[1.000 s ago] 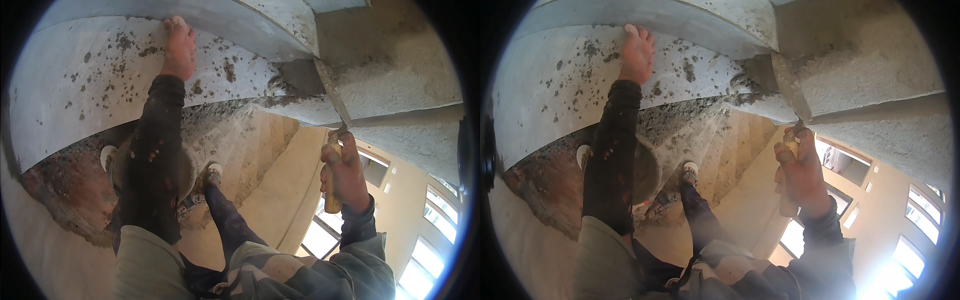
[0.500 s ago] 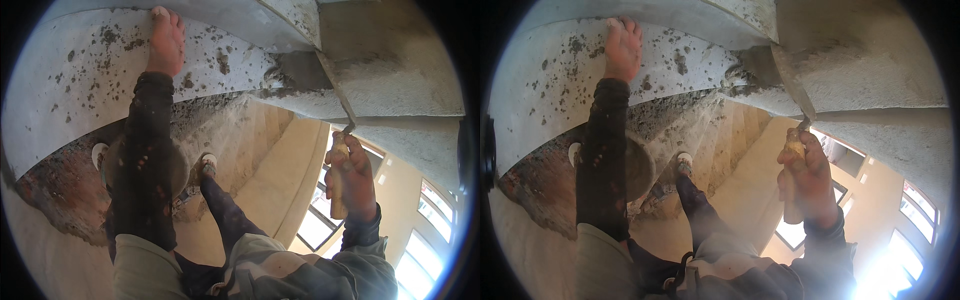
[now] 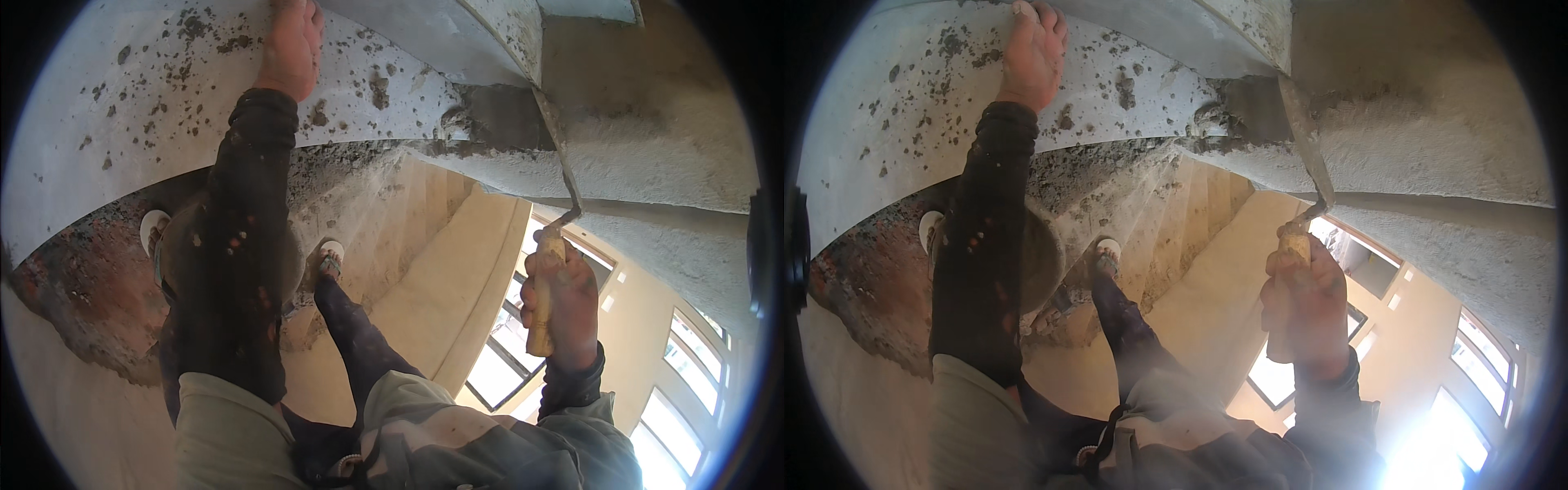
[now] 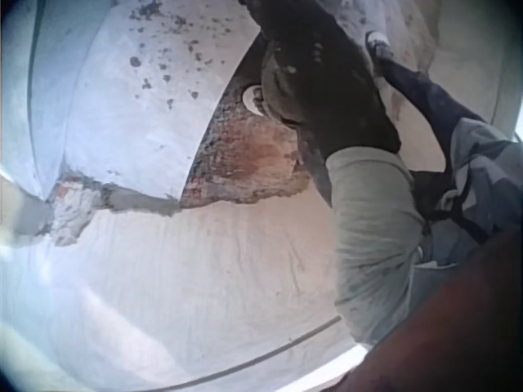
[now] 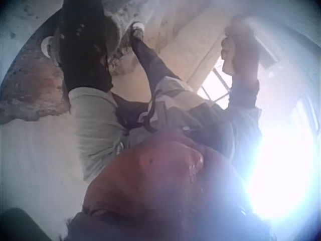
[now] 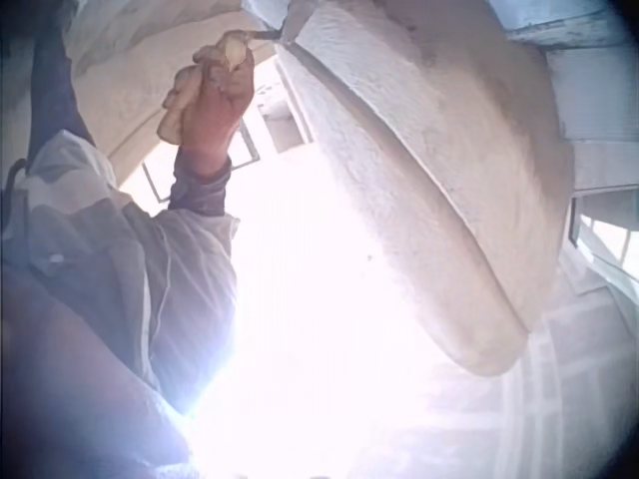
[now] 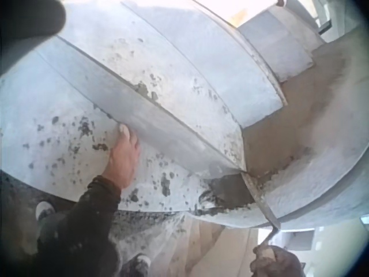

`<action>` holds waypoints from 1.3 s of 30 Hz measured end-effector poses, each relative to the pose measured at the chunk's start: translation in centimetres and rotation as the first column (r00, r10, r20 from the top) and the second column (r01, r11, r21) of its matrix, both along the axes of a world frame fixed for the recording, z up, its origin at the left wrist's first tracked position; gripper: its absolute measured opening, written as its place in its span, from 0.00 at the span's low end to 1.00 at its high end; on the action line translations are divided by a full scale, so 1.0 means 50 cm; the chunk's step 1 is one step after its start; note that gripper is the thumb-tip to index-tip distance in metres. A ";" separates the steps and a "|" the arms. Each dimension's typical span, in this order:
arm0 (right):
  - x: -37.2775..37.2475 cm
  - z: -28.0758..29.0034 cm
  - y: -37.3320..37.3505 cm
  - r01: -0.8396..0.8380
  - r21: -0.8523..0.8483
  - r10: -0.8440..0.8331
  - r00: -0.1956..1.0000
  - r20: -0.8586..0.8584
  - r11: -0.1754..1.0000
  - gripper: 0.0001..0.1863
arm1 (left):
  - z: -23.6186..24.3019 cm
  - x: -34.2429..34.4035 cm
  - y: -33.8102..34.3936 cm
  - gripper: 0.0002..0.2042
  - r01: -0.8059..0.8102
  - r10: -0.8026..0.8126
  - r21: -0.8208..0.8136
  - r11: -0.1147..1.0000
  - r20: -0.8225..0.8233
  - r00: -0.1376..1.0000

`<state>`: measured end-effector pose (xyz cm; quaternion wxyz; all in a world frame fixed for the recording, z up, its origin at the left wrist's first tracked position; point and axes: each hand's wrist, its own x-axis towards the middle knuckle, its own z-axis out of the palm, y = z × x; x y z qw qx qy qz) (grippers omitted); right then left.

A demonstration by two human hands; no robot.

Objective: The person applies plaster to the side of a spiral concrete staircase using a trowel and a brush, then mixes more plaster in a bucket.

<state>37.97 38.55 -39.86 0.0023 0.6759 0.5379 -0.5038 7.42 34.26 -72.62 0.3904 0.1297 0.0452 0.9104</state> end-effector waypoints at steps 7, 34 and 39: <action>0.182 -0.072 -0.097 0.102 -0.197 -0.121 0.989 -0.087 0.975 0.18 | 0.030 0.025 0.031 0.43 -0.151 0.142 -0.539 0.829 -0.059 0.988; 0.034 -0.207 -0.025 0.035 0.154 -0.016 0.993 -0.120 0.987 0.12 | 0.052 0.009 0.014 0.23 -0.144 0.053 -0.515 0.845 -0.186 0.981; 0.024 -0.200 -0.043 0.042 0.117 -0.016 0.977 -0.213 0.992 0.11 | 0.072 0.023 0.011 0.22 -0.165 0.080 -0.540 0.825 -0.176 0.981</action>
